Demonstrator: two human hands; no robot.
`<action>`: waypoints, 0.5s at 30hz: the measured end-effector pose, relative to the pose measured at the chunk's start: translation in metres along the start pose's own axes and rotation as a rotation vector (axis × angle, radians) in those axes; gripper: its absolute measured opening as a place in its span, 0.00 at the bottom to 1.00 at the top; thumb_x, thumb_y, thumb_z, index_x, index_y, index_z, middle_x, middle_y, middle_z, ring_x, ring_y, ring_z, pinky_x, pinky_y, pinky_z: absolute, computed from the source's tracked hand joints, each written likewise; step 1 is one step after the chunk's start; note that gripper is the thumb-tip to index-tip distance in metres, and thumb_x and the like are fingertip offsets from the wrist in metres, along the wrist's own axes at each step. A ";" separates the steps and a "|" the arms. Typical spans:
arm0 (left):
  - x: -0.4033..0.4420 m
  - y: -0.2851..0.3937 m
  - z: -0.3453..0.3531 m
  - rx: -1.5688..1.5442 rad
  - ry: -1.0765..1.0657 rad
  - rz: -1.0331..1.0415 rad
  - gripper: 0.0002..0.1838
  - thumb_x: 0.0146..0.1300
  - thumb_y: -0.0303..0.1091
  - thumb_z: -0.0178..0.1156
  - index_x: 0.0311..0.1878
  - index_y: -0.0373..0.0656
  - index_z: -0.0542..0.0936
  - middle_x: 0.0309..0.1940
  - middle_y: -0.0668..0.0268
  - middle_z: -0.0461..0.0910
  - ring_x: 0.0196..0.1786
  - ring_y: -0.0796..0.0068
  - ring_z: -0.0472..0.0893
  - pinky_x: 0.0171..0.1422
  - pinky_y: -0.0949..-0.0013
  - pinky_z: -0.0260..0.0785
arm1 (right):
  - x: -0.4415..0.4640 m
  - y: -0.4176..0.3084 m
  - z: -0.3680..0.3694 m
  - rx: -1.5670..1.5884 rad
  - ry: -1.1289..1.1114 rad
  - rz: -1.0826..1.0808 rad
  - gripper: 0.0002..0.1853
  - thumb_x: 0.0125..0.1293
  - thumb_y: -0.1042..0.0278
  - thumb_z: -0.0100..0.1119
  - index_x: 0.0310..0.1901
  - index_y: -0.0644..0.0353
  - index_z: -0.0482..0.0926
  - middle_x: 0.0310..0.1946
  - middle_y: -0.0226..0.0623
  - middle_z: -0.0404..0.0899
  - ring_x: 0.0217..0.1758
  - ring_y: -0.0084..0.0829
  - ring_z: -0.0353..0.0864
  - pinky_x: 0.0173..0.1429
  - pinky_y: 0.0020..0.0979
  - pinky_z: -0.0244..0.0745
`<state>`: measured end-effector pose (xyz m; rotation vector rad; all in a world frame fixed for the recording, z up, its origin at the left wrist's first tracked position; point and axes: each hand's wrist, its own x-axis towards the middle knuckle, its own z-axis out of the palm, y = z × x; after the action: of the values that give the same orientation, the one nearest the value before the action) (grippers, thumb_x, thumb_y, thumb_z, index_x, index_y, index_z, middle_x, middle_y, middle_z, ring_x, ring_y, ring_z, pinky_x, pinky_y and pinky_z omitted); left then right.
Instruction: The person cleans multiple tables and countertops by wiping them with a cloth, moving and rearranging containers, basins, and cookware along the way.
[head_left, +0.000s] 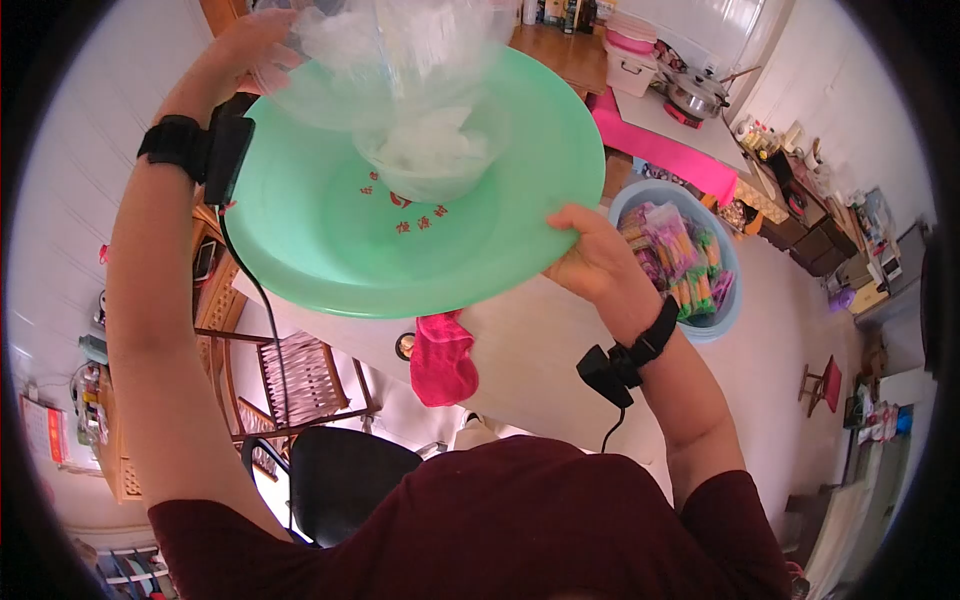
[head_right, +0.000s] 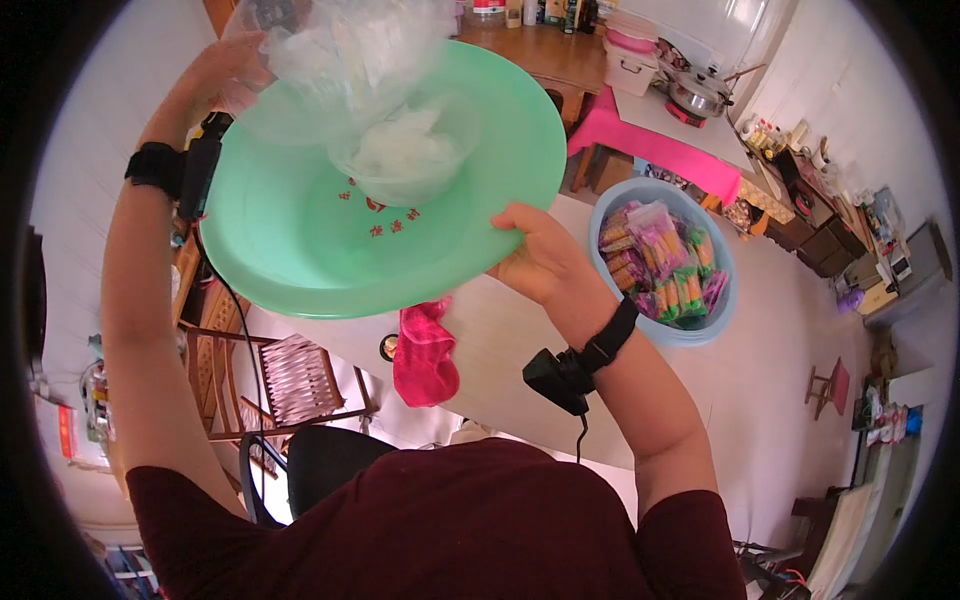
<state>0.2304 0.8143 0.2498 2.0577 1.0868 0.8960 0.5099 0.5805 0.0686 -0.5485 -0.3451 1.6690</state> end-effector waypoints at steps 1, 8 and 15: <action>0.003 0.003 -0.002 0.001 -0.003 0.003 0.24 0.64 0.44 0.51 0.60 0.43 0.69 0.37 0.67 0.79 0.29 0.78 0.78 0.28 0.77 0.73 | -0.005 -0.001 -0.002 -0.006 0.016 -0.020 0.23 0.55 0.82 0.48 0.56 0.64 0.64 0.53 0.41 0.70 0.55 0.38 0.73 0.59 0.43 0.70; 0.012 0.001 0.009 -0.200 0.047 -0.210 0.20 0.63 0.46 0.53 0.52 0.42 0.74 0.43 0.63 0.79 0.33 0.77 0.79 0.38 0.71 0.75 | -0.055 -0.012 -0.012 0.004 0.106 -0.127 0.24 0.55 0.83 0.46 0.57 0.65 0.63 0.53 0.40 0.69 0.56 0.38 0.72 0.61 0.42 0.68; -0.004 -0.012 0.101 -0.152 -0.235 -0.208 0.18 0.60 0.42 0.55 0.49 0.43 0.74 0.50 0.61 0.75 0.45 0.69 0.76 0.42 0.60 0.75 | -0.109 -0.012 -0.030 -0.088 0.047 -0.216 0.27 0.53 0.83 0.46 0.58 0.62 0.64 0.52 0.39 0.70 0.53 0.37 0.73 0.58 0.42 0.70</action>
<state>0.3042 0.7942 0.1821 1.8328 1.0480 0.5978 0.5475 0.4734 0.0670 -0.5935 -0.4294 1.4357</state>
